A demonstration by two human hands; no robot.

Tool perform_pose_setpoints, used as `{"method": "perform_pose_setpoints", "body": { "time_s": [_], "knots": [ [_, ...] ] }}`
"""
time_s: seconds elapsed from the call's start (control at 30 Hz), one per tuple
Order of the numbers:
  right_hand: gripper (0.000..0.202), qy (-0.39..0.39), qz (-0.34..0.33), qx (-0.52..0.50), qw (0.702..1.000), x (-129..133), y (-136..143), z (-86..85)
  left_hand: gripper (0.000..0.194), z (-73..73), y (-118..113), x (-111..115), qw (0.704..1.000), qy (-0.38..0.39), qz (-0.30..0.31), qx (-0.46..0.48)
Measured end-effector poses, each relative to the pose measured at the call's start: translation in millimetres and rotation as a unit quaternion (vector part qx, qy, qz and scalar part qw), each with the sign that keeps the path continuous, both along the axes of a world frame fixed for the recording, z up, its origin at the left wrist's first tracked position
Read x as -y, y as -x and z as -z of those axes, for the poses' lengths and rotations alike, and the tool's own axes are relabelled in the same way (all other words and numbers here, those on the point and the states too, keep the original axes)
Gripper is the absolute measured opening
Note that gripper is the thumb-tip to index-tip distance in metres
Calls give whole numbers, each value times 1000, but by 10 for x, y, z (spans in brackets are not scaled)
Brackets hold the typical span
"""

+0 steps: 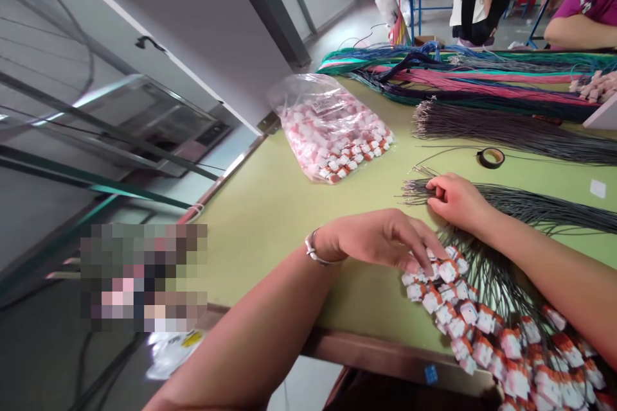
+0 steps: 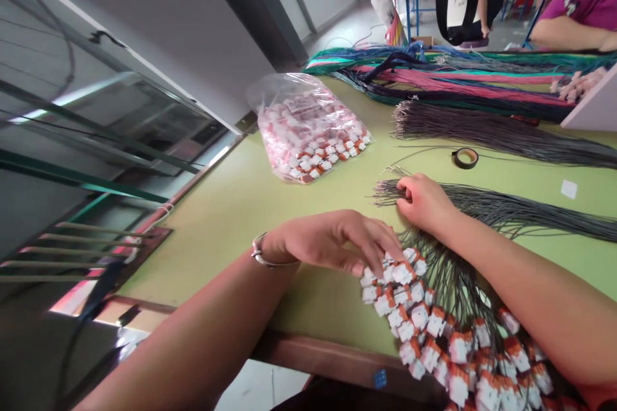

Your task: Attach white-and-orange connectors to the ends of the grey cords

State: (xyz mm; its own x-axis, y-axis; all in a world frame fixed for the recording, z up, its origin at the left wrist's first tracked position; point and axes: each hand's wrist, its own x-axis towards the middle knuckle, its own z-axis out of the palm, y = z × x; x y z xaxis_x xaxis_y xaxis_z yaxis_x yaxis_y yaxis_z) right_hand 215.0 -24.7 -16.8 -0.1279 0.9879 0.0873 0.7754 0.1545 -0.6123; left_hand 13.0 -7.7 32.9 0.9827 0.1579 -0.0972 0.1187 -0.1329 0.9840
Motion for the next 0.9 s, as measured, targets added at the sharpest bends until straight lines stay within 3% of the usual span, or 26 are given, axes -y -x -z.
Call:
{"method": "perform_pose_setpoints", "body": {
  "time_s": [0.03,0.1,0.13,0.17,0.23,0.33,0.5,0.63,0.73,0.9],
  "knots": [
    [18,-7,-8,35,999,11,12,-2,13,7,-1,-2,1000,-15,-21,-1],
    [15,-7,-15,81,997,44,35,-8,16,90,-16,-32,981,-93,-171,4],
    [14,-8,-15,98,995,65,46,-11,19,158,-33,-55,947,-160,-280,3],
    [14,-11,-17,112,994,88,55,-15,26,232,-58,-81,908,-237,-346,-6],
    [15,-19,-21,134,991,138,68,-29,44,374,-122,-131,856,-358,-368,-56],
    [16,-34,-30,158,986,192,63,-69,28,502,-218,-188,819,-437,-353,-115],
    [25,-172,-7,150,974,107,3,-77,7,541,-282,-246,820,-447,-338,-114],
    [48,-100,14,152,983,-19,-25,3,5,577,-272,-282,811,-458,-354,-82],
    [38,-148,20,146,978,-36,-29,20,6,622,-246,-326,816,-437,-374,-45],
    [22,-159,-58,151,974,-6,-20,-14,11,574,-226,-305,817,-410,-404,26]
  ]
}}
